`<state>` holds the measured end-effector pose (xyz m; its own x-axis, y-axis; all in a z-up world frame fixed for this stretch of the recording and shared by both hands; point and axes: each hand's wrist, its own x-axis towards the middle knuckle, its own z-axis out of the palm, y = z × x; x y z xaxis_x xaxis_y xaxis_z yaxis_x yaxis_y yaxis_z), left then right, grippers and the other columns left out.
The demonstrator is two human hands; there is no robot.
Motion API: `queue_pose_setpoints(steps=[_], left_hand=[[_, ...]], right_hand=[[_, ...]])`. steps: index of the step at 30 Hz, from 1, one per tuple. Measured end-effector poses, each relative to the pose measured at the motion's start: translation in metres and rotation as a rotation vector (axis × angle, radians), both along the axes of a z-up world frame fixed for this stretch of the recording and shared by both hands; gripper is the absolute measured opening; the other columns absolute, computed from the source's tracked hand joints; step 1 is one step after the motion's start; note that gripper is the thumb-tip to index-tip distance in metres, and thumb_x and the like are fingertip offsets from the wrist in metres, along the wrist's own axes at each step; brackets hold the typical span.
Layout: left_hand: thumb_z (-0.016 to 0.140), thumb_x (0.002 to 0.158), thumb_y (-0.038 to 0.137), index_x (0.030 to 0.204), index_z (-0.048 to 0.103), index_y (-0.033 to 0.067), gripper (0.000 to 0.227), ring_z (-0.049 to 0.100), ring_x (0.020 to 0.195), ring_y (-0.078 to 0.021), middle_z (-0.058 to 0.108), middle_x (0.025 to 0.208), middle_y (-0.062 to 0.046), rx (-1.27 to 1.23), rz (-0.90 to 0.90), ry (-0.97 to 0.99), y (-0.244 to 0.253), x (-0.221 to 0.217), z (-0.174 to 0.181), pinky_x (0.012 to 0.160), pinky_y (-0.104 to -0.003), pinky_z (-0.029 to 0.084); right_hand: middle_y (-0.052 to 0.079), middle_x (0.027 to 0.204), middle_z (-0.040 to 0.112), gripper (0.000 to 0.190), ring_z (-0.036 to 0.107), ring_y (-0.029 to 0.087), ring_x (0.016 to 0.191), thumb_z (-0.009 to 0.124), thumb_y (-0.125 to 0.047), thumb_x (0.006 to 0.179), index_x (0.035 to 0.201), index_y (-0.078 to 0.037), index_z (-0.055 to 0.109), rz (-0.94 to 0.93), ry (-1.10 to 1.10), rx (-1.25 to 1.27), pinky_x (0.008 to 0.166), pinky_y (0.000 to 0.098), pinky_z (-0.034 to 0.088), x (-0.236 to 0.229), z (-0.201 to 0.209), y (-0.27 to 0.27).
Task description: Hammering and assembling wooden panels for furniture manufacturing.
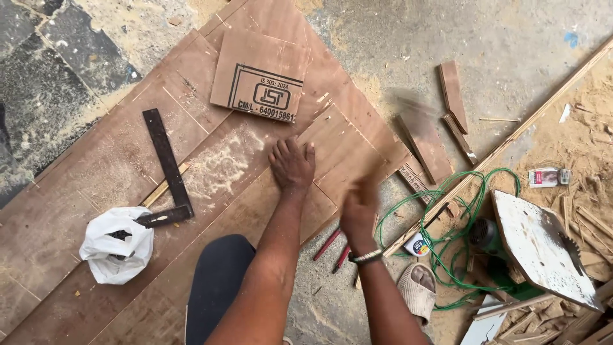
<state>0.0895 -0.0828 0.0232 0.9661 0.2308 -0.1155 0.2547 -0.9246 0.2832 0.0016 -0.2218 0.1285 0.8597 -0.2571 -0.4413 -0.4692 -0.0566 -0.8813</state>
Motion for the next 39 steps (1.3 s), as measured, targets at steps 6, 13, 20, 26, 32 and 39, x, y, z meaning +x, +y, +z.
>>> queue_pose_setpoints(steps=[6,13,20,26,32,39], left_hand=[[0.054,0.103,0.054,0.116,0.057,0.007,0.049,0.057,0.116,-0.0307,0.06,0.117,-0.013,0.021,0.021,0.03,0.002,0.004,0.001,0.102,-0.047,0.043],[0.058,0.096,0.053,0.12,0.06,0.0073,0.052,0.057,0.108,-0.0321,0.06,0.111,-0.015,-0.056,0.025,-0.116,0.001,0.001,0.002,0.095,-0.049,0.042],[0.062,0.093,0.054,0.113,0.06,0.0066,0.052,0.057,0.109,-0.0322,0.06,0.111,-0.015,-0.008,0.053,-0.048,-0.004,-0.011,-0.004,0.096,-0.048,0.043],[0.06,0.096,0.053,0.115,0.057,0.0064,0.05,0.056,0.108,-0.0314,0.059,0.111,-0.015,-0.035,0.022,-0.066,0.001,-0.003,0.001,0.095,-0.047,0.042],[0.057,0.1,0.052,0.119,0.056,0.0052,0.051,0.056,0.107,-0.0317,0.059,0.111,-0.017,-0.042,0.009,-0.046,0.006,0.003,-0.003,0.094,-0.048,0.042],[0.057,0.096,0.051,0.114,0.058,0.0049,0.049,0.056,0.108,-0.0334,0.059,0.11,-0.017,-0.049,0.033,-0.115,0.001,-0.002,0.001,0.093,-0.049,0.042]], right_hand=[[0.004,0.071,0.06,0.027,0.056,0.011,0.054,0.058,-0.013,0.093,0.117,-0.001,0.061,0.158,0.08,-0.197,0.046,0.0277,0.046,0.037,0.068,0.0],[0.007,0.084,0.062,0.019,0.059,0.014,0.064,0.06,-0.009,0.105,0.121,-0.002,0.055,-0.144,-0.68,-0.325,0.056,0.0303,0.05,-0.011,-0.039,-0.01],[0.004,0.068,0.053,0.018,0.049,0.013,0.049,0.055,-0.007,0.096,0.113,-0.003,0.057,-0.022,0.032,0.128,0.044,0.0296,0.044,0.025,0.053,-0.014],[0.004,0.07,0.053,0.012,0.049,0.013,0.053,0.057,-0.005,0.098,0.109,-0.004,0.055,-0.149,-0.432,0.154,0.048,0.0305,0.045,0.007,0.039,-0.005],[0.006,0.064,0.057,0.016,0.054,0.016,0.049,0.061,-0.013,0.095,0.105,-0.001,0.062,0.156,0.303,-0.091,0.043,0.0315,0.045,0.018,0.024,0.005],[0.004,0.082,0.064,0.017,0.061,0.014,0.064,0.062,-0.01,0.097,0.112,-0.003,0.058,-0.116,-0.432,-0.172,0.054,0.029,0.052,-0.003,0.012,0.009]])
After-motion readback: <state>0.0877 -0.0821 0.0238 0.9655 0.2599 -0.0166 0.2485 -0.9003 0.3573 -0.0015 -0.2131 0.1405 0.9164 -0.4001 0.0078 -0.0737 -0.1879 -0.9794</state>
